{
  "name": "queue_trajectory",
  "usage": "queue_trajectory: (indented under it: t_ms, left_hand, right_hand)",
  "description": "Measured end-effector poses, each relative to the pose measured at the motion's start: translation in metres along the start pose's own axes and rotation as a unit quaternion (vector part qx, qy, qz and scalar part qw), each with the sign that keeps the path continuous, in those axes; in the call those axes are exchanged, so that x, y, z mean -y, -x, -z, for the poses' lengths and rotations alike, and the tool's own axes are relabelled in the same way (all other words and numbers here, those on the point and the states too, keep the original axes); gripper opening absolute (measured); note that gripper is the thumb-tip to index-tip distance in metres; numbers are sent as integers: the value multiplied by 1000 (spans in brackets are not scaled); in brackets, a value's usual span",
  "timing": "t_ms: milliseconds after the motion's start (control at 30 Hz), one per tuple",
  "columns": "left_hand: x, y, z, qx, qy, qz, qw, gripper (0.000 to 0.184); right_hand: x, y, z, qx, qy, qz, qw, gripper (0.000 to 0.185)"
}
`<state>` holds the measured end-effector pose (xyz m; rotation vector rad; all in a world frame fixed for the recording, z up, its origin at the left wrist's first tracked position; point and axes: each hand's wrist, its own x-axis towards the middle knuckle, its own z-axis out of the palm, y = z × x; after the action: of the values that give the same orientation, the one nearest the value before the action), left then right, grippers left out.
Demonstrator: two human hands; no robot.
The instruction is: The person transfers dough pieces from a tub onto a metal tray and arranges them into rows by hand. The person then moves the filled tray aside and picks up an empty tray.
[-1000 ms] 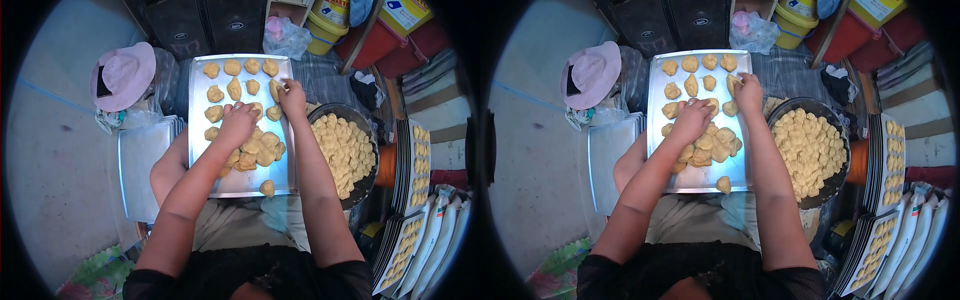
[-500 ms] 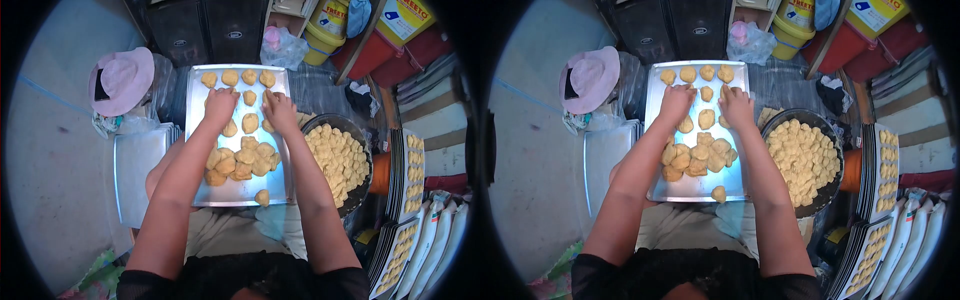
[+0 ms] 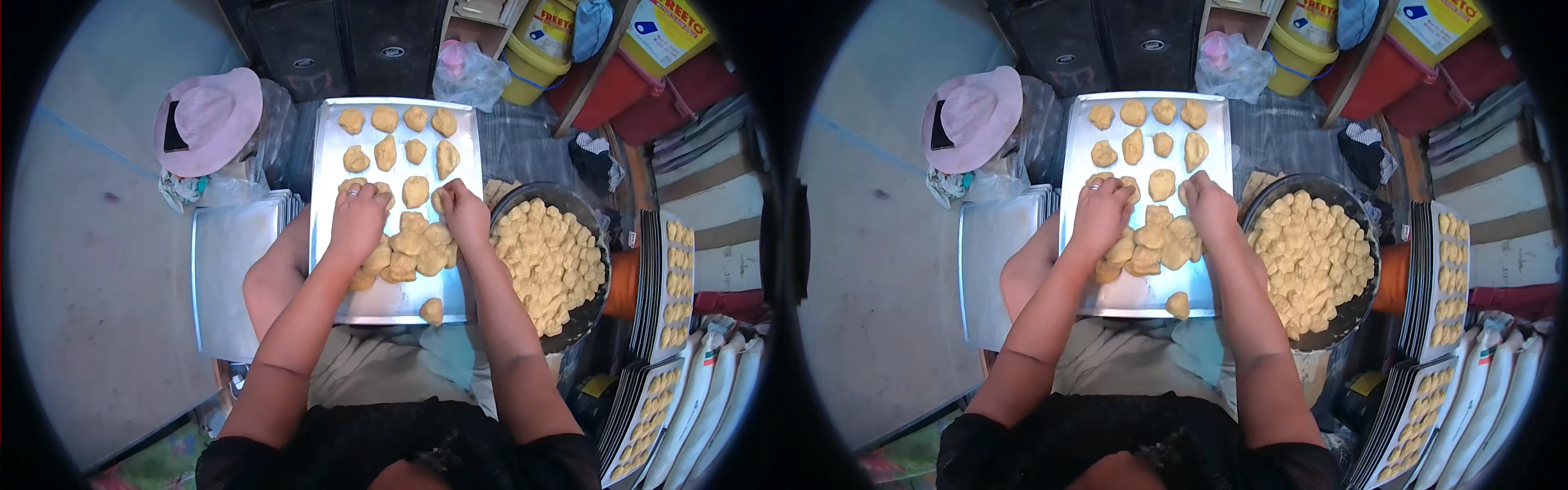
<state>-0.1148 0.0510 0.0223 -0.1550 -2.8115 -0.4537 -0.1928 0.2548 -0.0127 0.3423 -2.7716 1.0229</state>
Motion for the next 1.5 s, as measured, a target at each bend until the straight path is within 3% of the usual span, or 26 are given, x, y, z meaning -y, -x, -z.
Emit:
queue_trajectory:
  t_ms: [167, 267, 300, 400, 533, 633, 733, 833, 967, 1067, 1167, 1267, 1300, 1400, 1500]
  left_hand:
    - [24, 6, -29, -8, 0, -27, 1000, 25]
    - [18, 16, -20, -66, 33, -10, 997, 23]
    - [13, 26, -15, -86, 46, 3, 995, 22]
    - [6, 64, -2, -45, 49, 55, 996, 22]
    - [19, 76, 8, 21, 138, 98, 985, 28]
    - [21, 47, 13, -56, 87, 122, 987, 31]
    - [34, 14, -9, -127, 79, 67, 986, 31]
    - [52, 3, -10, -17, 93, 95, 991, 36]
    - [60, 6, -11, -16, 56, 110, 992, 43]
    - [52, 10, -10, -75, 20, 67, 995, 42]
    - [32, 8, 0, -98, 18, -44, 994, 38]
    - [29, -2, -21, -11, 23, -20, 999, 33]
    - [26, -4, -23, -52, 11, -40, 998, 30]
    - [21, -7, -24, -14, 2, -7, 1000, 30]
    - [30, -25, -15, -105, 44, 69, 991, 31]
  right_hand:
    - [15, 14, 22, -41, 28, 39, 998, 25]
    - [14, 37, 32, 86, -51, -55, 993, 30]
    - [10, 53, 26, 100, -63, -38, 992, 34]
    - [18, 89, 20, 63, -24, 66, 996, 34]
    - [7, 88, 26, 120, -28, 32, 992, 33]
    - [23, 60, 17, -5, -64, 110, 992, 29]
    - [52, 27, -2, -13, 16, 120, 993, 22]
    - [48, 5, -23, 4, 99, 166, 981, 19]
    - [33, -10, -14, 131, 84, 177, 972, 25]
    - [22, 2, -2, 5, -22, 160, 987, 30]
    - [10, 7, 11, 25, 8, 46, 999, 36]
    - [-12, 13, -1, 51, -54, 29, 997, 39]
    - [-10, 13, 0, 52, -47, 26, 997, 38]
    - [7, 12, 8, 23, 7, 35, 999, 35]
    - [21, -3, 15, 24, 22, 41, 999, 33]
